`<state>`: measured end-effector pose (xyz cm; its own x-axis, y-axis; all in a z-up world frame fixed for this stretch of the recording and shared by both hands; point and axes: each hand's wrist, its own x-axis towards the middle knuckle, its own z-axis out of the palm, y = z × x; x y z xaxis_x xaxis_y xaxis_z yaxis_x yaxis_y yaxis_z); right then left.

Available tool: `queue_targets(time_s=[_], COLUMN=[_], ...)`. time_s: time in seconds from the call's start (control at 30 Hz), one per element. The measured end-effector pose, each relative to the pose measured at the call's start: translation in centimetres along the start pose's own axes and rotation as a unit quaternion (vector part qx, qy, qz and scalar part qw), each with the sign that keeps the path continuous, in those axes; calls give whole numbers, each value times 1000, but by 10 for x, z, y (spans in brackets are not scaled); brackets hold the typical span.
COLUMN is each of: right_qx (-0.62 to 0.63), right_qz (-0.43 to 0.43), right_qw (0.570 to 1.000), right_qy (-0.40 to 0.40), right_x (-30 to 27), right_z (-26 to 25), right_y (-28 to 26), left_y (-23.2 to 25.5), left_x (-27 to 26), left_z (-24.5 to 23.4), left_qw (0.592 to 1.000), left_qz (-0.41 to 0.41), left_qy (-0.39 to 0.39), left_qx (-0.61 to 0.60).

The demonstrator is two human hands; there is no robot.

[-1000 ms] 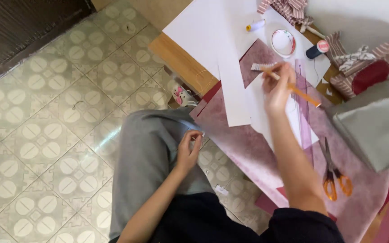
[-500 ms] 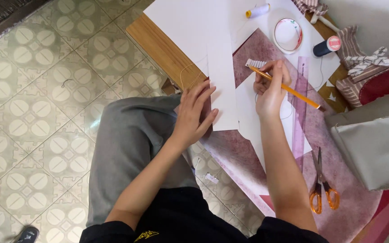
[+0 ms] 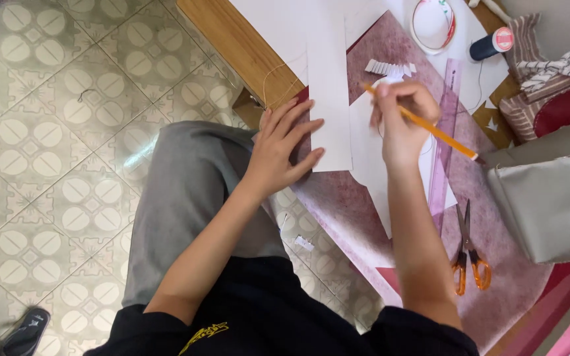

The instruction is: Tracing and drawing leatherwork patterns on paper using a pencil and ruler

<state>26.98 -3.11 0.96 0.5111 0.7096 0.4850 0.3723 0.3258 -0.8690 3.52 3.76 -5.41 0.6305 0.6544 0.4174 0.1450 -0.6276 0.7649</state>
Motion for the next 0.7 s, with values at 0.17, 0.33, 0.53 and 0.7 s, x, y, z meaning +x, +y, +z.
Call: queue_targets(time_s=[0.17, 0.33, 0.53, 0.7], right_qx=[-46, 98, 32, -14], right_qz=[81, 83, 161, 151], right_qw=[995, 992, 980, 976], right_qy=[-42, 7, -109, -155], right_x=[-52, -67, -65, -66], right_z=[-32, -50, -39, -33], right_y=[13, 33, 3, -18], left_y=[23, 25, 16, 28], left_x=[-3, -30, -30, -23], left_z=[-9, 16, 24, 5], left_qw=[999, 999, 997, 994], left_qz=[17, -8, 27, 36], left_qy=[1, -12, 0, -40], left_qx=[41, 43, 73, 94])
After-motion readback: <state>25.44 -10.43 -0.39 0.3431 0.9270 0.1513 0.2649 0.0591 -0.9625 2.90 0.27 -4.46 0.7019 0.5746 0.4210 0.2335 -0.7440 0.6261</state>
